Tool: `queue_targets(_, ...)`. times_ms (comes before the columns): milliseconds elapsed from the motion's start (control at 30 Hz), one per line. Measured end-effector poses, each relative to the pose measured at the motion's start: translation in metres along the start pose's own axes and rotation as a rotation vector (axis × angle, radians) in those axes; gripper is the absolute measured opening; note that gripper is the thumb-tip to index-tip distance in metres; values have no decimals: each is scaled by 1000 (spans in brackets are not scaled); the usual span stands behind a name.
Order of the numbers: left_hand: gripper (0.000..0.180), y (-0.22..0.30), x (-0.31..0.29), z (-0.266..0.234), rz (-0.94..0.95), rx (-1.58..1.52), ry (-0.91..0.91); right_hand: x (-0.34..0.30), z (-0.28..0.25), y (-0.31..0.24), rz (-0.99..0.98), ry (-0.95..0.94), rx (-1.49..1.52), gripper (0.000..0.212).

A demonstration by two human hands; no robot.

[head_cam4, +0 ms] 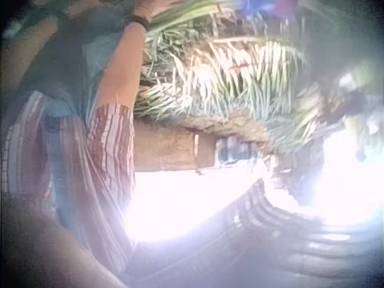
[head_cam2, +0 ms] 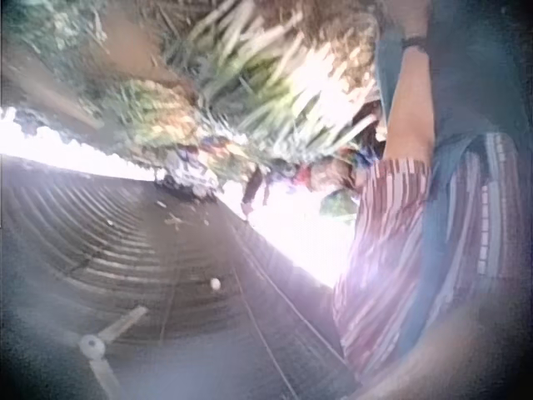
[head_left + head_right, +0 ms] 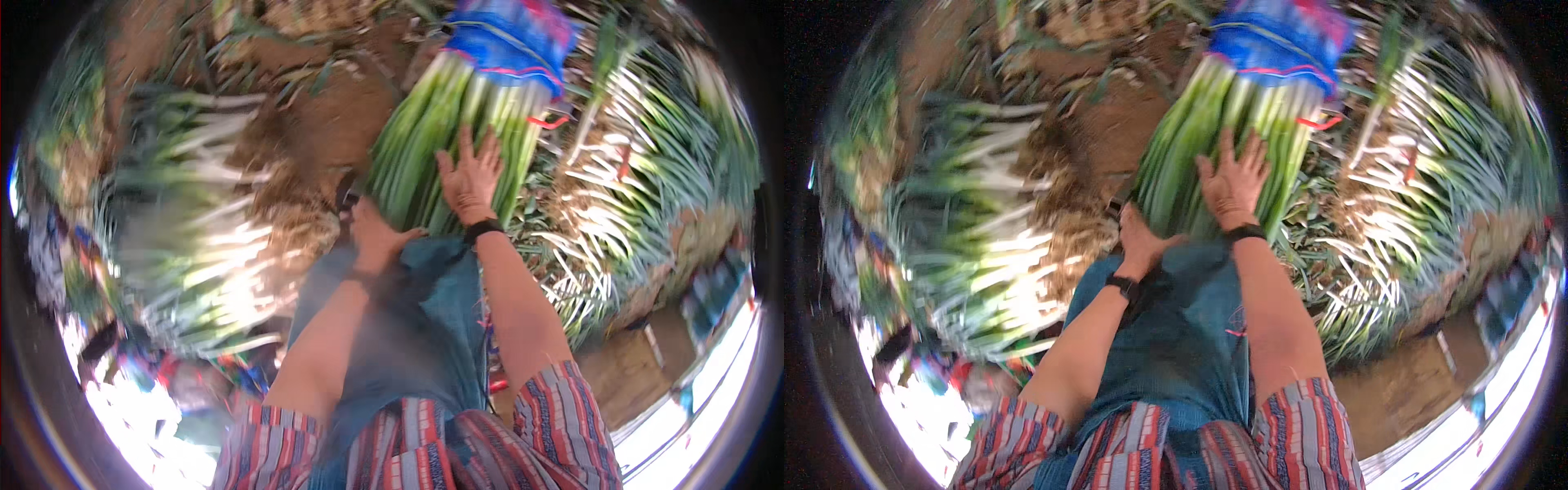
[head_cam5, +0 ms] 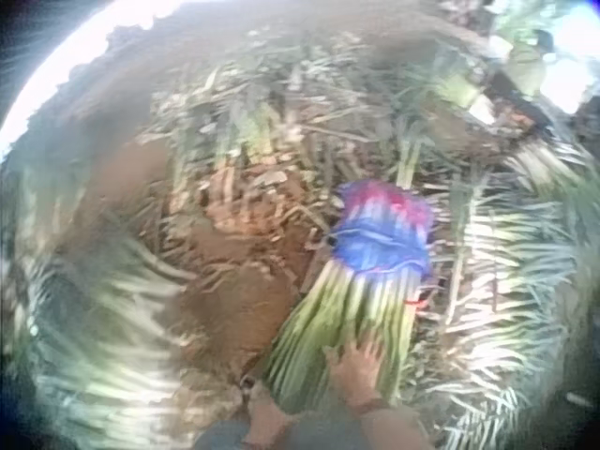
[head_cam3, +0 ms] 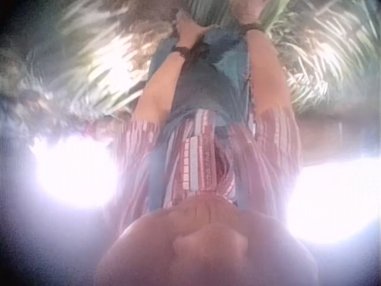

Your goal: The person fills a container with water, gathers a bundle of green onions from the ground, ties them together with a red strap, places them in a red bag, and سپس uses a saw to trim the ends.

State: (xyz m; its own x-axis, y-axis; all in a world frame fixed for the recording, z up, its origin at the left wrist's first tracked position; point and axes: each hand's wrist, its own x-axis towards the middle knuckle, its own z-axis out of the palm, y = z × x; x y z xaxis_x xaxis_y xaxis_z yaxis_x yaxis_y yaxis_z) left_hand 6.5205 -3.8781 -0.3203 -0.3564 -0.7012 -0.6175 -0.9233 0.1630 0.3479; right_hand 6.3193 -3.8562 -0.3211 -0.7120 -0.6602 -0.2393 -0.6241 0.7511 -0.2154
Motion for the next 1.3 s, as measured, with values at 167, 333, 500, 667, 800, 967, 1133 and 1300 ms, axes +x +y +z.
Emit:
queue_targets(167,123,-27,17,2,97,-103,-29,-13,-18,-17,114,23,56,82)
queue_targets(333,113,-11,11,-23,114,-496,-140,-94,-50,-13,390,-44,192,107)
queue_targets(500,122,2,-17,-14,79,-453,-233,-147,-43,-4,694,-194,362,121)
queue_targets(667,152,19,-24,-1,142,-194,-155,-154,-19,10,622,-147,404,113)
queue_targets(800,150,12,-22,13,199,-261,-156,-159,-7,21,594,-121,447,106)
queue_targets(967,145,-26,2,14,278,-98,-114,-155,-12,25,573,-115,552,101)
queue_targets(1133,132,-26,-27,26,267,-240,-211,-166,-15,46,577,-197,535,101)
queue_targets(1300,115,-30,-44,42,154,35,-181,-202,-7,55,537,-192,624,104)
